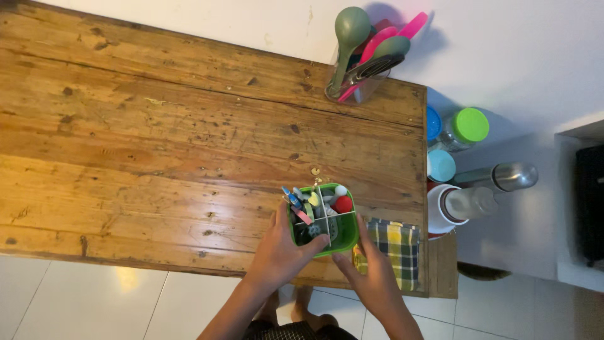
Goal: The person folds a cloth, moves a container of utensils, places several glasses and a tissue box on a wooden table, and then organizes cutlery into the container.
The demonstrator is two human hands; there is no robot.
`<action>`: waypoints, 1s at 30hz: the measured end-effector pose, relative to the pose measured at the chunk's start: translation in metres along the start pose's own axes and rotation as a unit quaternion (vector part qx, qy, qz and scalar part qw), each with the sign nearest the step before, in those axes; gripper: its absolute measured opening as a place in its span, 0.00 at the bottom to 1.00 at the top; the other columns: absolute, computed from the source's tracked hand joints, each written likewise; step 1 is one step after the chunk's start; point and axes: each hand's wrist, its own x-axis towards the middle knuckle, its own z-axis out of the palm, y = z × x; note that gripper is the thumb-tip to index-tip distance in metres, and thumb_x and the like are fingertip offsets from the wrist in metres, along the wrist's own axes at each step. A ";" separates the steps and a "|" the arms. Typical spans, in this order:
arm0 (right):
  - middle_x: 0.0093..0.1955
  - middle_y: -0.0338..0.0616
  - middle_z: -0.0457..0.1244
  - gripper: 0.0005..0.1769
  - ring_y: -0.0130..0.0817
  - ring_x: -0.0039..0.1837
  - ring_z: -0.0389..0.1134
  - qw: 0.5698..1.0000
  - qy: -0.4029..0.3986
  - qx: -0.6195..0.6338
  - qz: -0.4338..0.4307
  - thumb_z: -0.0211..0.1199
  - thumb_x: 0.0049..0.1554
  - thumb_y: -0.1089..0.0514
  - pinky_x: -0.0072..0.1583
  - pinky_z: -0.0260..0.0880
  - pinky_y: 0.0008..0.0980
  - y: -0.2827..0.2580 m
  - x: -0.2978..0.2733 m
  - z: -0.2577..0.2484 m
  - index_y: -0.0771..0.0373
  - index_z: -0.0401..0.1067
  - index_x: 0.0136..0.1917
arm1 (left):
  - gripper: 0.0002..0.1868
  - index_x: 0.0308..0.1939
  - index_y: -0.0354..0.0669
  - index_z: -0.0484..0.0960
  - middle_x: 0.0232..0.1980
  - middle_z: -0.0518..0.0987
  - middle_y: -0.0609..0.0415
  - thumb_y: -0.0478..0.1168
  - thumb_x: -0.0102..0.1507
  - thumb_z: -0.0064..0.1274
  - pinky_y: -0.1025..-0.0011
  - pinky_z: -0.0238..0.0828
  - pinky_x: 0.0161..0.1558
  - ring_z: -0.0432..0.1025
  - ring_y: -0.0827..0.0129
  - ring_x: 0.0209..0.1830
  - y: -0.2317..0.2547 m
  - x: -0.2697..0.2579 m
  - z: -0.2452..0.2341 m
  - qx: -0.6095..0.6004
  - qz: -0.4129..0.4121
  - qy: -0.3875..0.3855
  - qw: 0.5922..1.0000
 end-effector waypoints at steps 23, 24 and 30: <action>0.70 0.45 0.65 0.51 0.37 0.70 0.66 0.977 -0.148 0.149 -0.030 0.81 0.42 0.53 0.69 0.66 0.37 0.019 0.080 -0.036 0.58 0.59 0.74 | 0.58 0.70 0.42 0.53 0.63 0.77 0.41 0.49 0.45 0.75 0.55 0.74 0.58 0.74 0.45 0.61 -0.005 0.051 0.006 0.077 0.084 -0.106 0.988; 0.70 0.45 0.65 0.51 0.37 0.70 0.66 0.977 -0.146 0.151 -0.034 0.81 0.42 0.53 0.69 0.66 0.37 0.020 0.084 -0.044 0.58 0.59 0.74 | 0.60 0.71 0.40 0.52 0.63 0.77 0.39 0.49 0.45 0.75 0.54 0.73 0.57 0.74 0.43 0.60 0.004 0.058 0.009 0.080 0.126 -0.100 0.984; 0.67 0.44 0.67 0.50 0.36 0.67 0.69 0.980 -0.070 0.179 -0.055 0.78 0.44 0.56 0.65 0.70 0.38 0.028 0.122 -0.092 0.59 0.58 0.75 | 0.68 0.76 0.40 0.44 0.64 0.75 0.36 0.52 0.46 0.77 0.55 0.73 0.57 0.74 0.42 0.61 0.057 0.113 0.027 0.125 0.156 -0.116 0.973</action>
